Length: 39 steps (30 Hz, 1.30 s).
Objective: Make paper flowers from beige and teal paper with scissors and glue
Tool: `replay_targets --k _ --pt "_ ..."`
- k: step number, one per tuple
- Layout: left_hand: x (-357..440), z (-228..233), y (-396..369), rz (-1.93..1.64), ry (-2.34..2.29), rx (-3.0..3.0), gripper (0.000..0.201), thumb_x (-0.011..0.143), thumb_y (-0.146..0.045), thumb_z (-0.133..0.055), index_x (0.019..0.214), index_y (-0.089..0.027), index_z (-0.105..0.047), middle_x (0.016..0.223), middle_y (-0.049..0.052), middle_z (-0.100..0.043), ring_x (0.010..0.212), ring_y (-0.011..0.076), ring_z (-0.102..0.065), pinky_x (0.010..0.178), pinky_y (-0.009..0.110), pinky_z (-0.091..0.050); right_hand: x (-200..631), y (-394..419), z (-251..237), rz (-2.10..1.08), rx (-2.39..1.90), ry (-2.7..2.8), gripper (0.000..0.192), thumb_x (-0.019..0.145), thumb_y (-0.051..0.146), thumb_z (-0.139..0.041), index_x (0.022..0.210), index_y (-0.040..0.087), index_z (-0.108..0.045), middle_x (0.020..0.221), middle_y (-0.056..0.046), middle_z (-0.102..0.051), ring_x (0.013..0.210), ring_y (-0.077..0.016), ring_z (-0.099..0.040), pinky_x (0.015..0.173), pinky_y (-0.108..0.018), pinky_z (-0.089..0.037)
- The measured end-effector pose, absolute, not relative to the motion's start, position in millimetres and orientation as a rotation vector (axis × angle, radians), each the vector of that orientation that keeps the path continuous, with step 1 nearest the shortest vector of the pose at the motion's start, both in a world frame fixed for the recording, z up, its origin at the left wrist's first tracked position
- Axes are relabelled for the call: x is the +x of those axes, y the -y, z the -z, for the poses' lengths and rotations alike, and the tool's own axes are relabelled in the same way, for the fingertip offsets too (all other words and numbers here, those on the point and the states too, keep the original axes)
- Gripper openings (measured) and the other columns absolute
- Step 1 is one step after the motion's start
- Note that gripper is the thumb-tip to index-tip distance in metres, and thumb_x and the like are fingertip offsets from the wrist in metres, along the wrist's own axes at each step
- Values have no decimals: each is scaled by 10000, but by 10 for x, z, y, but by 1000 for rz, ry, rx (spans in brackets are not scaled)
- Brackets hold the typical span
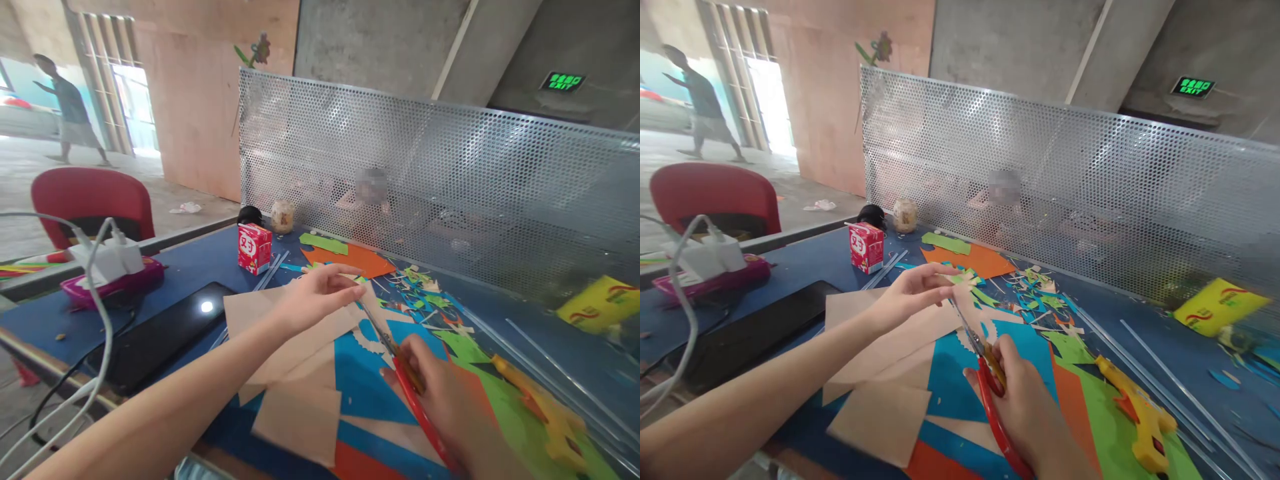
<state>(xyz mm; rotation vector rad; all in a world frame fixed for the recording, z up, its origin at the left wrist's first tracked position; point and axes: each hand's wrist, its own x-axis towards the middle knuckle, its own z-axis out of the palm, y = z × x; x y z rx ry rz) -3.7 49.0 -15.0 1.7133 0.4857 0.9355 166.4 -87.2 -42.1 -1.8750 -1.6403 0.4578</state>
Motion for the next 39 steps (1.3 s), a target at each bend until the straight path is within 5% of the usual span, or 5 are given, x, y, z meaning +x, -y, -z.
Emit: replay_targets --k 13,21,26,33,39 --pt "-8 335 -700 -769 -789 1946 319 831 -403 -433 1009 -192 -594 925 56 -683 798 161 -632 634 250 -464 1716 768 490 -318 -2165 1662 316 745 531 -494 693 263 -335 591 17 -571 514 -183 -531 451 -260 -338" --pt "-114 248 -563 -259 -887 2439 698 481 -620 -699 1013 -185 -581 980 103 -615 877 269 -581 708 321 -447 1840 724 436 -342 -2116 1393 393 677 586 -522 632 257 -312 458 68 -398 413 -136 -407 410 -247 -288" --pt "-71 191 -460 140 -689 2653 508 590 -572 -669 980 -251 -613 1101 60 -562 1024 256 -509 878 344 -382 1824 713 480 -348 -2052 1375 395 654 581 -556 634 253 -337 474 63 -431 416 -126 -401 395 -241 -283" --pt "-57 289 -550 6 -487 2644 130 753 -292 -595 818 -195 -652 913 32 -631 836 157 -571 731 211 -413 1833 733 447 -472 -1857 1244 353 674 512 -618 670 245 -387 429 84 -445 323 -92 -373 324 -208 -271" --pt "-129 199 -519 -35 -549 2644 287 683 -380 -628 914 -214 -592 936 28 -607 831 184 -555 693 245 -406 2065 673 388 -560 -1707 946 371 632 505 -666 732 252 -415 464 75 -529 249 -103 -387 222 -221 -303"
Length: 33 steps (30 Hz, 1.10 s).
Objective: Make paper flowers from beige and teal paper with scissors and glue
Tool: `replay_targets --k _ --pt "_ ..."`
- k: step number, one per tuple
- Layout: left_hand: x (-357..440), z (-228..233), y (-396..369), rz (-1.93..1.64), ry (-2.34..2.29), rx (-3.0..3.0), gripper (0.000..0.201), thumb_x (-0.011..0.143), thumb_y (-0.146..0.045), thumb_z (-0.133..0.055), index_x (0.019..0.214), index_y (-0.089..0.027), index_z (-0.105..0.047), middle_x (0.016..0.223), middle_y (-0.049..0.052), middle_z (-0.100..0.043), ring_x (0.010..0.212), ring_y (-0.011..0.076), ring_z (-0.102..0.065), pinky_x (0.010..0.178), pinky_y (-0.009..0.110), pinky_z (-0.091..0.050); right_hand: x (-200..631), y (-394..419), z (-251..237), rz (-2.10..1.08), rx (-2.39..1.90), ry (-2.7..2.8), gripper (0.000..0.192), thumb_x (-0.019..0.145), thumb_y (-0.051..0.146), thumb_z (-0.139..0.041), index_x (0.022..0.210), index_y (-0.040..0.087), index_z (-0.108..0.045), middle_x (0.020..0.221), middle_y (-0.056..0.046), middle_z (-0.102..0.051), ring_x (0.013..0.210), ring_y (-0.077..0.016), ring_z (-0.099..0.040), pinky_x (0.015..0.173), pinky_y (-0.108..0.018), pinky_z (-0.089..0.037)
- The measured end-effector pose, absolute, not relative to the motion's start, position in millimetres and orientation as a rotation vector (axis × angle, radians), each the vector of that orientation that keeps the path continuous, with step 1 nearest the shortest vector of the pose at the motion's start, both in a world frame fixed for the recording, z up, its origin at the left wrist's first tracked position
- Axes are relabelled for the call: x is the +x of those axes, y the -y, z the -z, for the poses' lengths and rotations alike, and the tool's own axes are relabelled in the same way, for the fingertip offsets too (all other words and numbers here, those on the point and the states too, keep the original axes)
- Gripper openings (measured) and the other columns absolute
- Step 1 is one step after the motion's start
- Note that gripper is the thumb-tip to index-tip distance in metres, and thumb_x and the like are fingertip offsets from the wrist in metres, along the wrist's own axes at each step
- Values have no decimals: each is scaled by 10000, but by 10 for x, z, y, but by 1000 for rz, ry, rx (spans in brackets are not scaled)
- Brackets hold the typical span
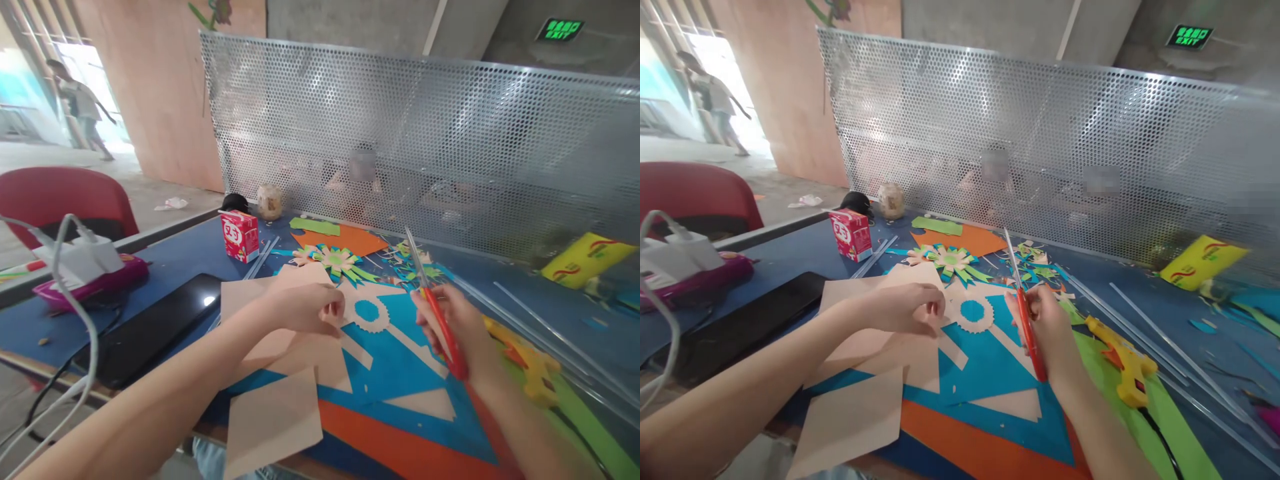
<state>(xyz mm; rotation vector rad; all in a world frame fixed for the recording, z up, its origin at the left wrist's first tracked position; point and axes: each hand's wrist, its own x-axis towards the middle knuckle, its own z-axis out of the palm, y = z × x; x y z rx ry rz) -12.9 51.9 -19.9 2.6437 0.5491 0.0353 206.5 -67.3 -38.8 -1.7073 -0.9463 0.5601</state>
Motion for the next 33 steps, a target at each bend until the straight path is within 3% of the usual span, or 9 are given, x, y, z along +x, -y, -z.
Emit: replay_targets --k 3,5,8,14,18,21,27,33 --pt "-199 72 -386 254 -562 2634 747 405 -510 -755 1073 -258 -536 1124 61 -507 1026 309 -475 836 372 -397 2149 641 404 -541 -1716 954 369 620 480 -686 701 250 -408 432 83 -518 271 -115 -437 238 -225 -359" --pt "-222 44 -327 349 -577 2656 868 333 -516 -772 1109 -228 -509 1140 92 -476 1059 348 -441 901 440 -351 2160 627 421 -528 -1702 986 356 630 458 -683 689 248 -402 410 93 -502 277 -112 -448 257 -221 -382" --pt "-206 86 -337 343 -603 2664 898 355 -541 -764 1128 -189 -474 1141 119 -463 1059 352 -438 913 450 -338 2134 616 433 -536 -1709 996 347 636 438 -676 669 249 -388 382 102 -479 260 -108 -432 253 -214 -368" --pt "-138 162 -470 227 -706 2607 724 548 -615 -661 1104 -195 -464 1043 86 -553 940 272 -525 768 329 -409 2099 610 422 -511 -1762 1030 336 626 424 -672 651 250 -386 360 97 -486 249 -117 -431 252 -213 -352" --pt "-136 128 -491 54 -630 2641 475 723 -495 -580 1108 -232 -492 1102 68 -553 1011 236 -513 824 305 -385 2092 626 414 -502 -1777 1055 339 639 426 -661 643 249 -372 374 87 -509 241 -114 -431 260 -217 -353" --pt "-134 134 -518 71 -594 2653 425 703 -413 -629 1069 -228 -517 1155 65 -526 1062 229 -485 856 294 -376 2082 646 415 -513 -1770 1101 321 670 420 -645 657 252 -373 388 92 -493 251 -121 -438 266 -230 -360" --pt "-104 225 -603 170 -628 2523 283 722 -328 -617 949 -178 -542 872 21 -580 761 153 -546 641 226 -396 2068 647 455 -515 -1817 1114 320 701 465 -610 674 254 -371 395 111 -420 263 -121 -443 266 -225 -333" --pt "-105 214 -612 78 -606 2575 161 735 -306 -577 837 -183 -599 782 5 -598 689 138 -532 591 219 -375 2078 632 505 -537 -1791 1095 336 708 490 -598 677 256 -359 390 117 -400 242 -111 -412 241 -217 -306"
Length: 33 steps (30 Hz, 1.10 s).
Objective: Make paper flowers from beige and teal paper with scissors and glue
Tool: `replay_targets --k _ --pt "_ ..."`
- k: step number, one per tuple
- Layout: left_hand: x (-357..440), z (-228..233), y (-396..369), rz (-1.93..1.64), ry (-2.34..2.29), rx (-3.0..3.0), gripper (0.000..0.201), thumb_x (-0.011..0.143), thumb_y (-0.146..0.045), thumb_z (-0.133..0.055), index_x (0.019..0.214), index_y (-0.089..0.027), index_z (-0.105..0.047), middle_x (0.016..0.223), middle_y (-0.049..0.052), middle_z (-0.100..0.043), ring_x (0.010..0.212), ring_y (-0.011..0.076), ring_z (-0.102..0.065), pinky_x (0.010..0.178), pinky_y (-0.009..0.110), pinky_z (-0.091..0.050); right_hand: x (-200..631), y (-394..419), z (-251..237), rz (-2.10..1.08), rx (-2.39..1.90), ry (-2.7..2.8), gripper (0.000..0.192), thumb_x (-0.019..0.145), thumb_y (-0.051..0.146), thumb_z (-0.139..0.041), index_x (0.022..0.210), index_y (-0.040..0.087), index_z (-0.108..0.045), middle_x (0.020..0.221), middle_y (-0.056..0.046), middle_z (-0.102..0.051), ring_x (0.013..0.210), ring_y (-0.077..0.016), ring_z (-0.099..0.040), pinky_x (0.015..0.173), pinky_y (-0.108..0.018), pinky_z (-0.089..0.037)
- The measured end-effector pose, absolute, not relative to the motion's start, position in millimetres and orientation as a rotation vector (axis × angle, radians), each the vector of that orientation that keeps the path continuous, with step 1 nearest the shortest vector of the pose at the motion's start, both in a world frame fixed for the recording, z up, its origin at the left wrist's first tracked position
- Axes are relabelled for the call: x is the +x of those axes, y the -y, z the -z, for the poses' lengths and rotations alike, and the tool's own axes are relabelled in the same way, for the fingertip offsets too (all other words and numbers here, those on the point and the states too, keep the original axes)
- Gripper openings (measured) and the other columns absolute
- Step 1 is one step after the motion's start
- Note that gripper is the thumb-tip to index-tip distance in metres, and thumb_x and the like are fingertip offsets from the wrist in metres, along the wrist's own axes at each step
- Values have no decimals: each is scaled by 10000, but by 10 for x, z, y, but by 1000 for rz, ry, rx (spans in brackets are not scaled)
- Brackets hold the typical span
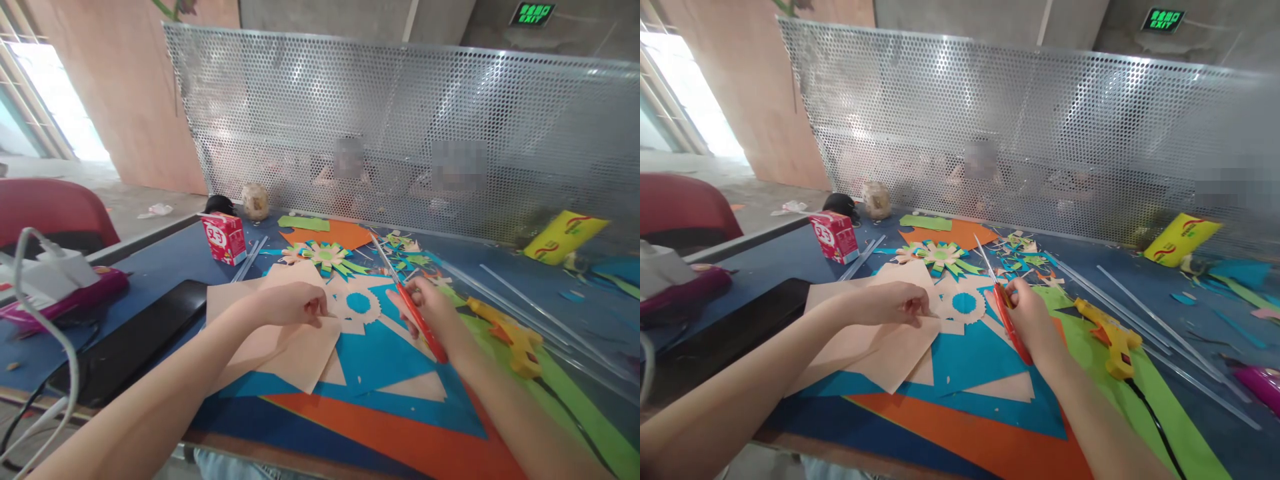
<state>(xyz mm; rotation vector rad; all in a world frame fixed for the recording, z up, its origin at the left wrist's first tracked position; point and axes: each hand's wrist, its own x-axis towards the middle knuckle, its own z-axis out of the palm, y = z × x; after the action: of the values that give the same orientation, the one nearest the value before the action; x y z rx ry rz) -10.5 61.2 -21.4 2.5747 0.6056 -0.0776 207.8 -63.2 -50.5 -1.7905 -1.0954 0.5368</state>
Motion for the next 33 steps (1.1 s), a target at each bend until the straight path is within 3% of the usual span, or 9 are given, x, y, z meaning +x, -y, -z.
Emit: replay_targets --k 4,12,20,29,33 --pt "-98 209 -630 -118 -695 2634 181 756 -311 -519 787 -175 -635 834 45 -639 744 165 -567 624 242 -404 2068 654 479 -550 -1783 1128 347 686 485 -632 664 250 -377 406 100 -443 260 -116 -440 257 -218 -326" --pt "-63 326 -752 -461 -934 2319 175 655 -311 -597 759 -180 -648 839 42 -679 786 194 -619 719 288 -468 2050 650 470 -626 -1659 1113 356 651 430 -690 684 243 -388 453 92 -520 291 -101 -466 288 -200 -360" --pt "-5 339 -778 -684 -868 2082 173 722 -305 -558 758 -149 -623 834 68 -675 804 195 -631 755 320 -480 2036 649 470 -666 -1598 1083 379 608 413 -735 691 242 -407 444 104 -490 319 -97 -473 298 -190 -356" --pt "45 318 -683 -817 -671 1739 150 702 -253 -632 795 -147 -580 704 11 -639 687 137 -618 646 263 -470 1997 653 377 -755 -1406 996 413 602 477 -716 729 239 -405 539 40 -600 354 -112 -479 298 -204 -298" --pt "51 301 -651 -874 -725 1745 142 717 -254 -631 795 -142 -589 733 14 -636 687 123 -605 609 236 -446 2022 667 354 -830 -1381 1026 395 627 485 -703 730 235 -415 491 37 -571 354 -121 -467 322 -230 -324"
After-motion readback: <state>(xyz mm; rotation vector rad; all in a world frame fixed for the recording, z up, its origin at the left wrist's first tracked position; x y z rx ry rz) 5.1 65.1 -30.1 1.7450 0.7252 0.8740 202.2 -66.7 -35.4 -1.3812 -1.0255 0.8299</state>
